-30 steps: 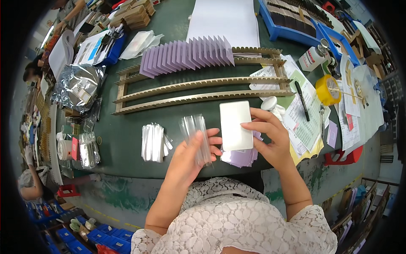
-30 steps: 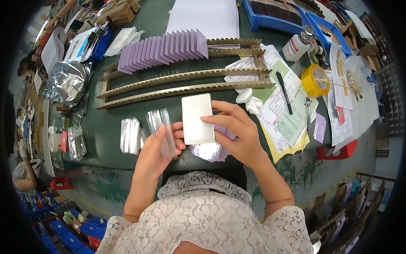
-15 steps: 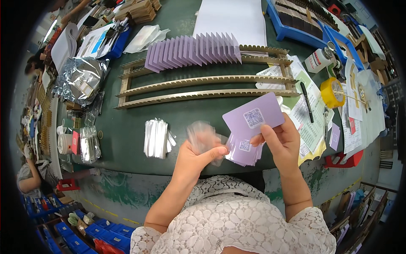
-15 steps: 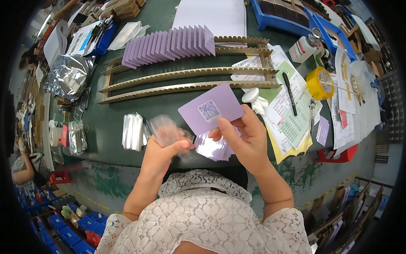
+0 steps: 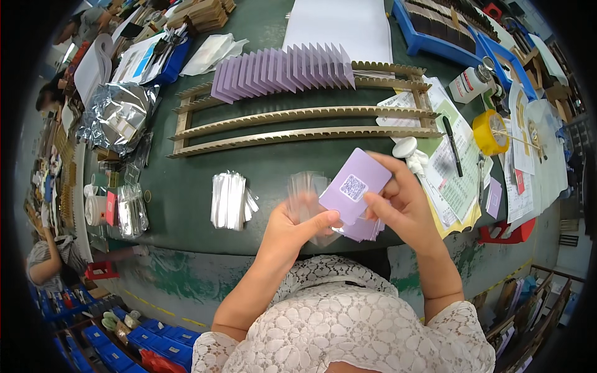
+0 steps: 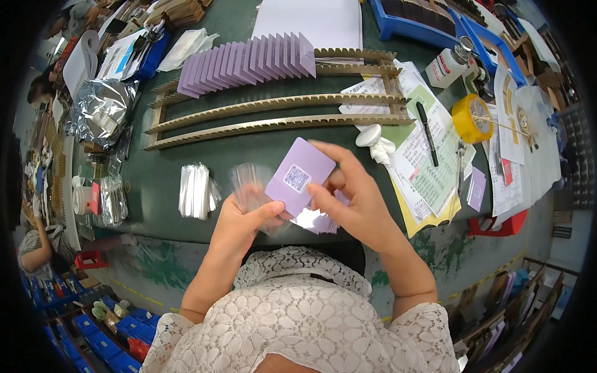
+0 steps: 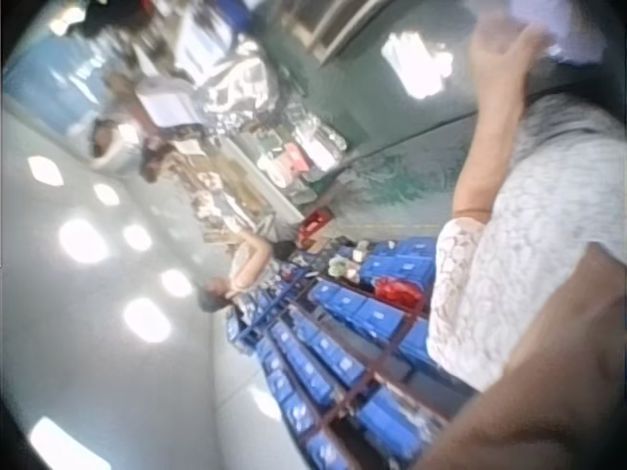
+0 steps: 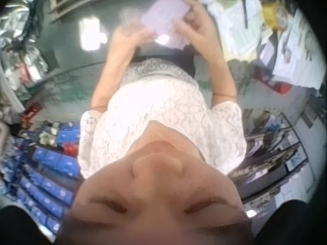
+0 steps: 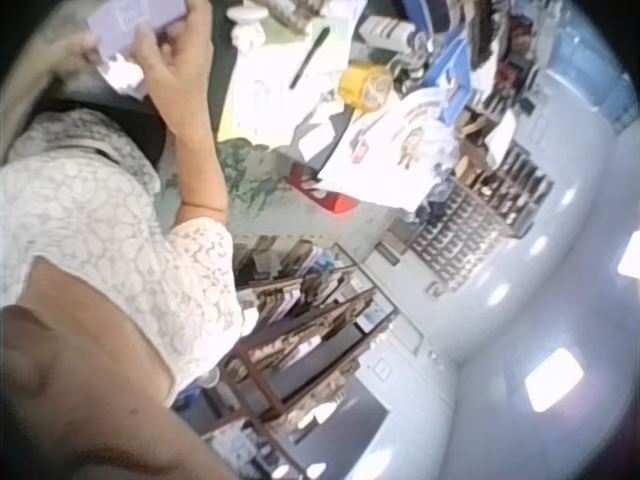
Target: The person repeatedly picks up small purple cards and inserts them into clear plastic sleeves. The person works at a green table in a workshop environment, handling the items one by one and stacking the packaged cards.
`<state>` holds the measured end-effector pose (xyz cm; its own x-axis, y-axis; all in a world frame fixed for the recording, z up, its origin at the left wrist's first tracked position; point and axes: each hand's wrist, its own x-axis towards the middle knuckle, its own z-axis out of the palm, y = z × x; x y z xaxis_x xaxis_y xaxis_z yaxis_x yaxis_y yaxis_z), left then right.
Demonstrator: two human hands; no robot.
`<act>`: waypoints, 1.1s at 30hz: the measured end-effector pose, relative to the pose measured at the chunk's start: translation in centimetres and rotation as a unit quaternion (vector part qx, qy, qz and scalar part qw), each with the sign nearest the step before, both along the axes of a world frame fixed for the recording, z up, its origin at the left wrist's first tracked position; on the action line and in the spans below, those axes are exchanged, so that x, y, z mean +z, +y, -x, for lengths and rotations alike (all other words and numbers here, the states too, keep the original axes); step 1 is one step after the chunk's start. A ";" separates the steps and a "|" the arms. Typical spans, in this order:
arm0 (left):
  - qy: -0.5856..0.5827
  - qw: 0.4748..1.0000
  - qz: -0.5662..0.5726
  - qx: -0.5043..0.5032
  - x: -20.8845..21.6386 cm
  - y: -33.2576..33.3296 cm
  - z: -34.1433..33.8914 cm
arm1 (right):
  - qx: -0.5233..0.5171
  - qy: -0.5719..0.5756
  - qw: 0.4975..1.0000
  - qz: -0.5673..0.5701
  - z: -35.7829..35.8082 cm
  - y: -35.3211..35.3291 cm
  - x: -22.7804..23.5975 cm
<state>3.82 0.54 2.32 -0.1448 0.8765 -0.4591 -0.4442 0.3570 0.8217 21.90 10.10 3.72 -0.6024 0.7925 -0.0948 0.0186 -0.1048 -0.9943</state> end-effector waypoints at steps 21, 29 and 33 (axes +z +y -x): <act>-0.043 0.993 0.002 0.110 -1.6 1.1 2.1 | 0.013 -0.147 0.936 -0.320 -1.1 7.4 -1.0; -0.116 0.988 0.036 0.091 -1.0 0.3 2.1 | 0.145 -0.149 0.887 -0.413 6.9 22.5 -2.0; -0.075 0.992 0.020 0.097 -1.0 -0.3 2.9 | 0.143 -0.143 0.866 -0.457 6.5 20.0 0.2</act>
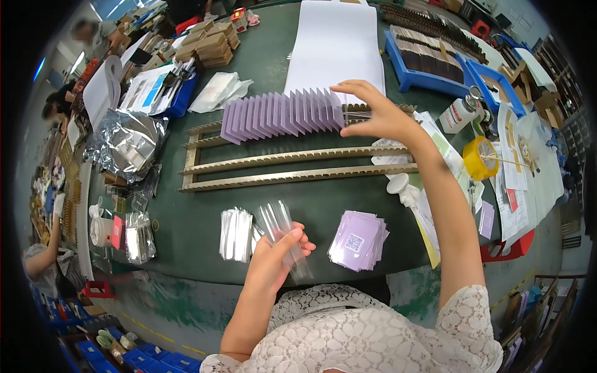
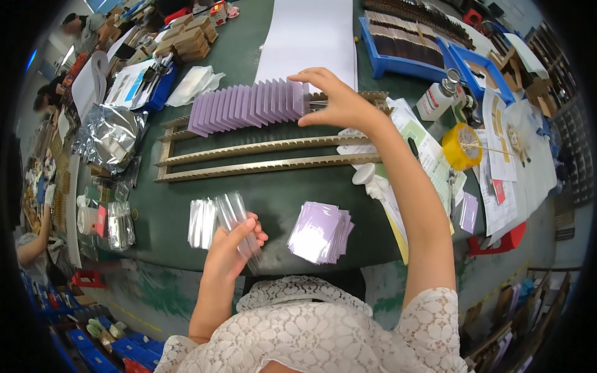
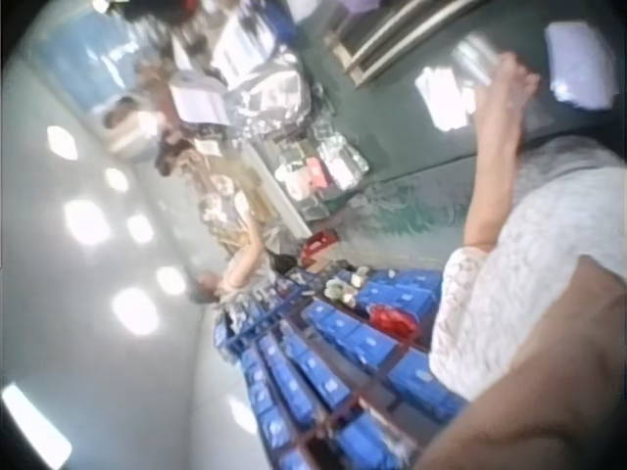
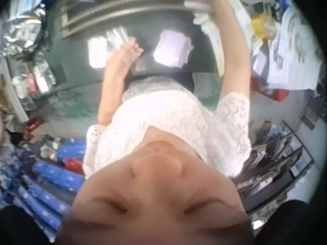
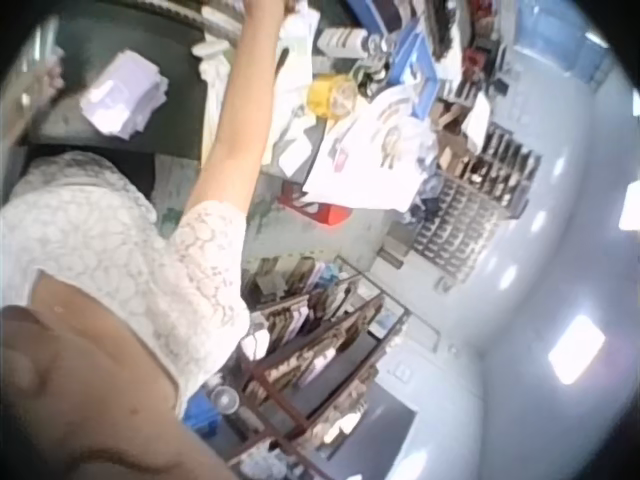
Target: The person repeatedly picks up small purple cards and inserts them into clear plastic sleeves. The person works at a green table in a workshop environment, handling the items one by one and stacking the packaged cards.
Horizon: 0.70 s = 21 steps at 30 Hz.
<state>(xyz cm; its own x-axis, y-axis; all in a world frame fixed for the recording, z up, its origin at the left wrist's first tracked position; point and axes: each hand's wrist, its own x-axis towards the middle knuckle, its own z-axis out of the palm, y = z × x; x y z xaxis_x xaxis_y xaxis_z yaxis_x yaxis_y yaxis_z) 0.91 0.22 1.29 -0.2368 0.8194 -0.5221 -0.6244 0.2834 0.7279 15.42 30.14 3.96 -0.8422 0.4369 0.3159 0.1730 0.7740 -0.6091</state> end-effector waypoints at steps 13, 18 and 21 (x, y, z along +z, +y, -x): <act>0.090 0.988 -0.064 -0.105 1.7 1.3 -2.4 | -0.034 0.127 0.981 0.145 -6.4 -17.4 -1.0; 0.061 0.992 -0.065 -0.095 1.3 0.7 -2.1 | -0.104 0.111 0.983 0.101 -6.8 -18.4 -2.2; -0.077 0.996 -0.036 -0.036 1.1 0.9 -1.7 | -0.123 0.155 0.977 0.076 -6.4 -18.4 -2.4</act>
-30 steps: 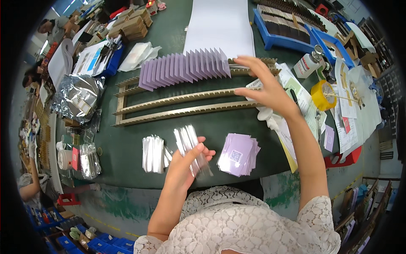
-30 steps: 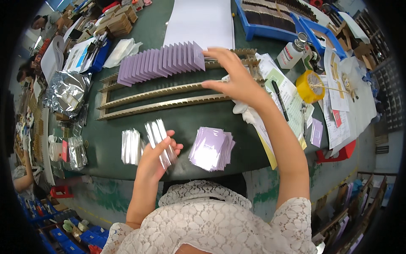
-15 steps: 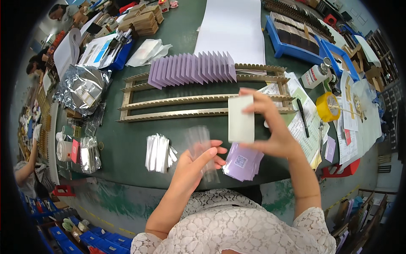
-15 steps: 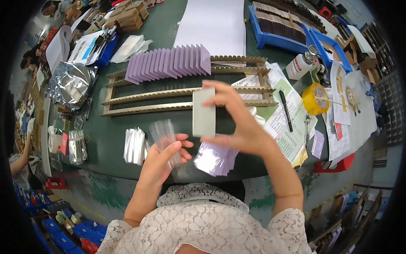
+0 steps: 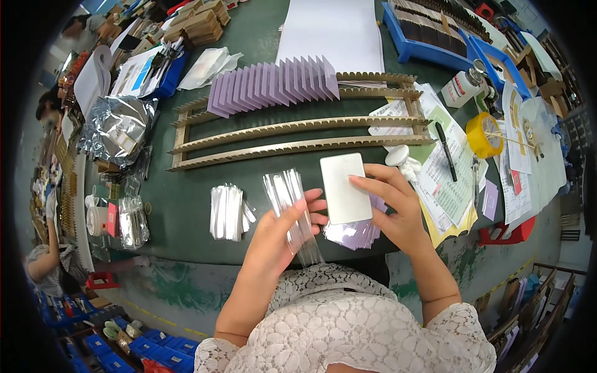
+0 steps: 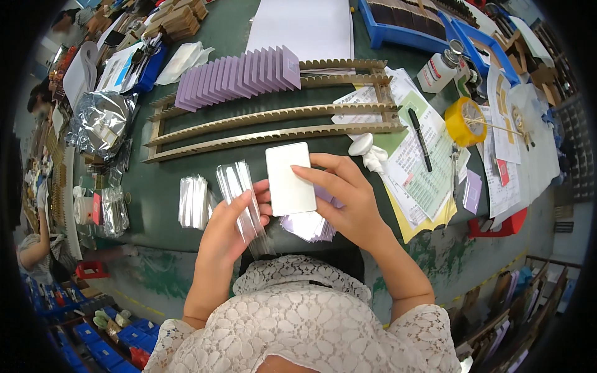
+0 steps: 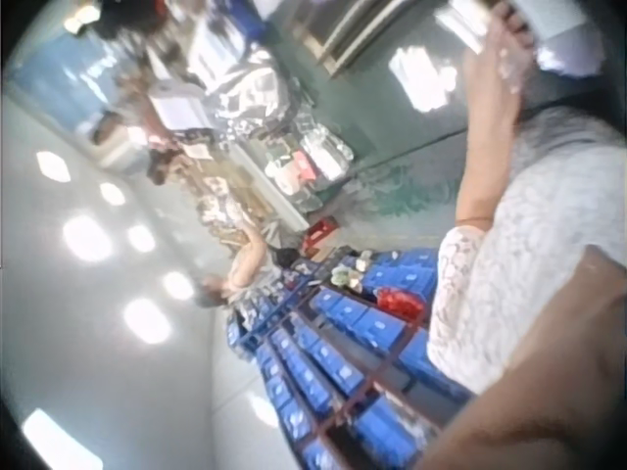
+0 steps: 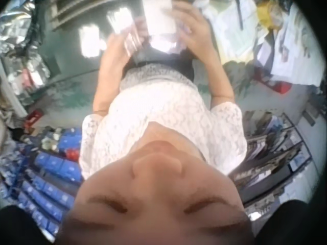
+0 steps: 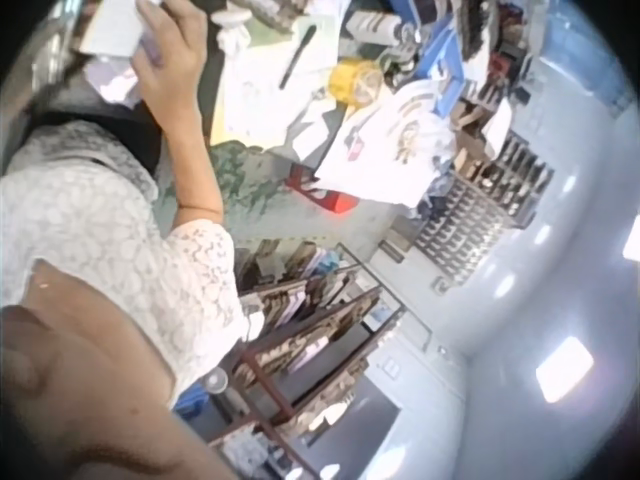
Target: The person repeatedly picks up small purple cards and inserts them into clear plastic sleeves. The person works at a green table in a workshop environment, handling the items one by one and stacking the packaged cards.
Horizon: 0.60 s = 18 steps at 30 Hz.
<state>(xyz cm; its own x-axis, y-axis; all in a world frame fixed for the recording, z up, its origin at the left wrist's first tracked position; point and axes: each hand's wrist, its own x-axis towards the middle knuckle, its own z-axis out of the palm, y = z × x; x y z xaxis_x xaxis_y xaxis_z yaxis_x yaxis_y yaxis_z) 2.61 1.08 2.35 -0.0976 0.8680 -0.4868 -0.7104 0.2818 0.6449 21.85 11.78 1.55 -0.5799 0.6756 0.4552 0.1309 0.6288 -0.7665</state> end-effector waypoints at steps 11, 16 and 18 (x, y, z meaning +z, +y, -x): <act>0.097 0.994 -0.010 -0.059 -0.7 -1.0 -0.2 | -0.005 0.161 0.934 0.318 0.5 -2.0 2.3; 0.130 0.988 -0.043 -0.066 -1.3 -1.5 0.1 | 0.044 0.187 0.911 0.366 1.0 -2.6 2.7; 0.122 0.991 -0.039 -0.035 -1.6 -1.4 0.1 | 0.071 0.189 0.898 0.390 1.0 -2.9 2.9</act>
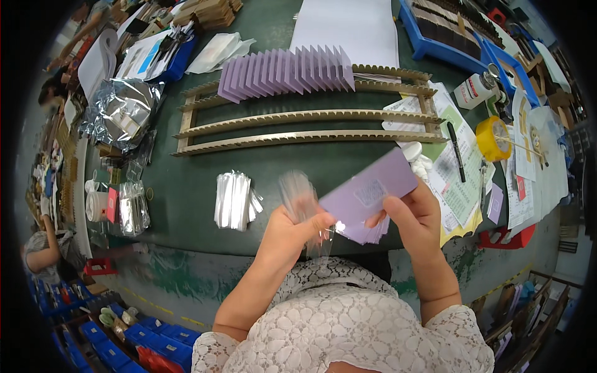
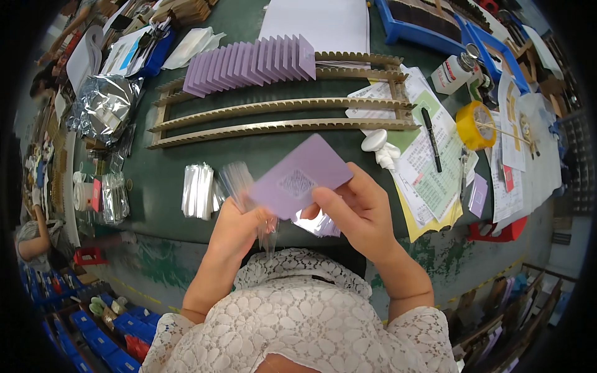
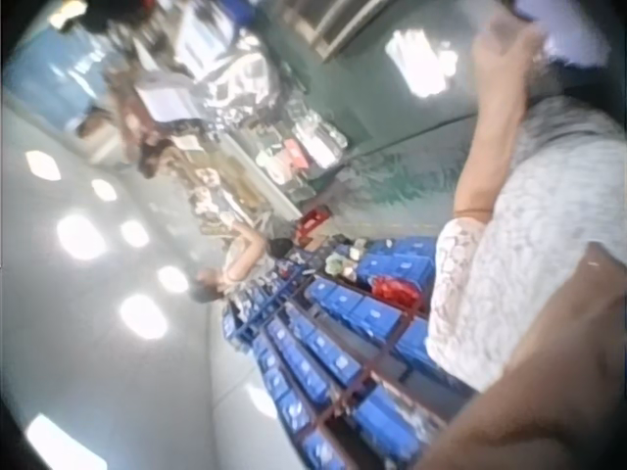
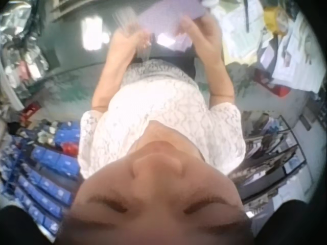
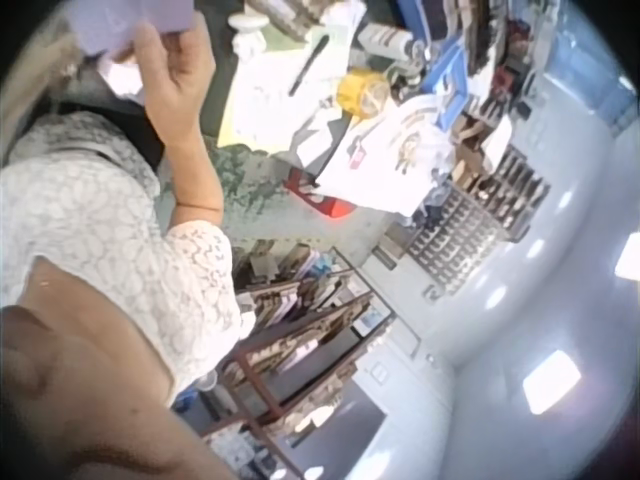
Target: The person repeatedly picks up small purple cards and inserts them into clear plastic sleeves. The person works at a green table in a workshop environment, handling the items one by one and stacking the packaged cards.
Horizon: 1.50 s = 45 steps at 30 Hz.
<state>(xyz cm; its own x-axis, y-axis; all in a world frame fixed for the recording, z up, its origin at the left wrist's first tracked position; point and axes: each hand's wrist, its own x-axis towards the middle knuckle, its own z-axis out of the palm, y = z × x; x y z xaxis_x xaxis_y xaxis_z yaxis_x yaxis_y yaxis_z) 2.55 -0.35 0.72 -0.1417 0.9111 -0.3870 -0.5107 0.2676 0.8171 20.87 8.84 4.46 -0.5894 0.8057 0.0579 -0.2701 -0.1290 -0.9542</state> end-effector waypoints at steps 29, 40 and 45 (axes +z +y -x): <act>0.201 0.979 -0.039 0.011 1.3 -0.1 -0.2 | -0.067 -0.040 0.995 -0.067 -1.7 0.5 1.0; 0.170 0.985 -0.010 -0.023 1.7 0.0 -0.2 | 0.011 -0.160 0.984 -0.077 -1.4 0.5 -1.1; 0.173 0.984 0.011 -0.037 1.5 0.4 -0.2 | 0.040 -0.226 0.946 -0.230 -1.7 0.7 -0.2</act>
<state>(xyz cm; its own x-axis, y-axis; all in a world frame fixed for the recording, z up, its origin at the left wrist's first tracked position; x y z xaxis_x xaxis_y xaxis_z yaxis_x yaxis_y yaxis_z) 2.79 0.01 2.21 -0.2014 0.9157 -0.3478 -0.1815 0.3141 0.9319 22.53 9.59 4.29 -0.6964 0.7078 0.1188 0.1713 0.3246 -0.9302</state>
